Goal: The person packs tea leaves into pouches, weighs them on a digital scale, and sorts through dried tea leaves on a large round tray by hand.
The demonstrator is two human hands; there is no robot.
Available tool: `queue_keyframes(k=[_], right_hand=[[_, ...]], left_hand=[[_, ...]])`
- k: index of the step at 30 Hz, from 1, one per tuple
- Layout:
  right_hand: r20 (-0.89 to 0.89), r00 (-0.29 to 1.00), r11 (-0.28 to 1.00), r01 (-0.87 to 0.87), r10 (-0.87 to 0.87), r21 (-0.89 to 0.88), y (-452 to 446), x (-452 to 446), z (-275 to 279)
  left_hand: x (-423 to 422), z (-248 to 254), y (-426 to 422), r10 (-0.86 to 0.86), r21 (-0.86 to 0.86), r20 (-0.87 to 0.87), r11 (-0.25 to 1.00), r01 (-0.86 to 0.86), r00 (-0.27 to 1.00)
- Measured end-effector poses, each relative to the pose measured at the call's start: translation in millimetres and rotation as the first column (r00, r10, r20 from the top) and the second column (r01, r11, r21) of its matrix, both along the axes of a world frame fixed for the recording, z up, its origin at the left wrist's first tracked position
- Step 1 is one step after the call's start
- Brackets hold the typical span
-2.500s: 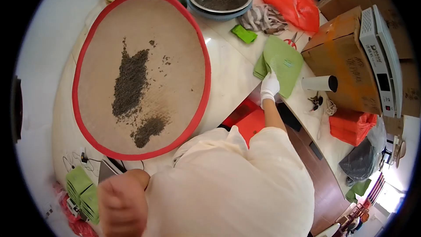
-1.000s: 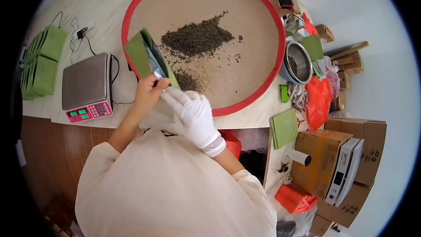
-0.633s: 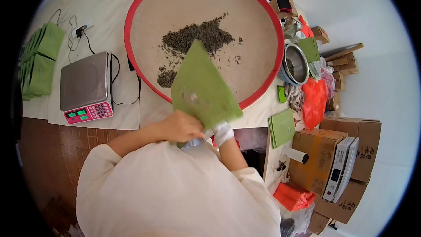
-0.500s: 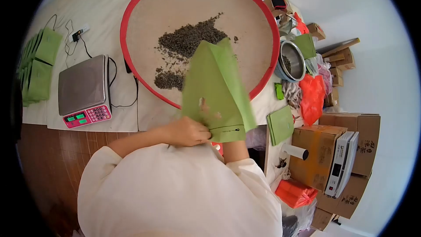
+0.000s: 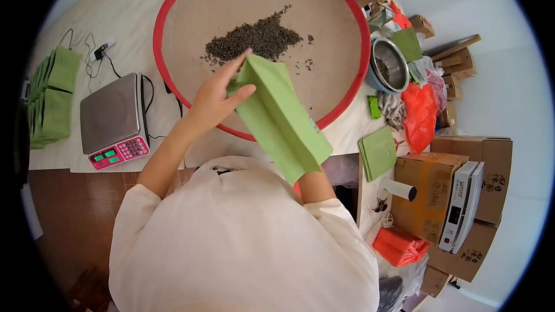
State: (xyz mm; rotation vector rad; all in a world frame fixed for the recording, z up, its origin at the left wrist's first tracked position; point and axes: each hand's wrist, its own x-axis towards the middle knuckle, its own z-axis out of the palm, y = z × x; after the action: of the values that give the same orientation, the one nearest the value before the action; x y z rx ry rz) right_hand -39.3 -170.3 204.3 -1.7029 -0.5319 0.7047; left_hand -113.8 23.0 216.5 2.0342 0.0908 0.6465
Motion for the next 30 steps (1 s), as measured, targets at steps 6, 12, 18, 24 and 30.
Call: queue_keyframes(k=[6,12,18,24,30], right_hand=[[0.17,0.969,0.977,-0.153,0.178,-0.149,8,-17,-15],[0.244,0.962,0.984,-0.085,0.123,-0.159,16,-12,-34],[0.118,0.963,0.966,0.252,-0.243,-0.066,-26,17,-50],[0.029,0.999,0.992,0.034,-0.03,-0.12,-44,-37,-40],[0.03,0.958,0.954,0.287,-0.285,-0.089,-47,-18,-54]], left_hand=[[-11,3,15,-0.331,-0.277,-0.403,0.933,0.232,0.853],[1,-22,-27,-0.423,-0.271,-0.282,0.896,0.352,0.861],[-6,-15,-70,-0.613,-0.065,-0.125,0.79,0.61,0.78],[35,-10,-59,-0.459,-0.146,-0.292,0.888,0.435,0.839],[31,-27,-52,-0.33,-0.075,0.174,0.935,0.346,0.928]])
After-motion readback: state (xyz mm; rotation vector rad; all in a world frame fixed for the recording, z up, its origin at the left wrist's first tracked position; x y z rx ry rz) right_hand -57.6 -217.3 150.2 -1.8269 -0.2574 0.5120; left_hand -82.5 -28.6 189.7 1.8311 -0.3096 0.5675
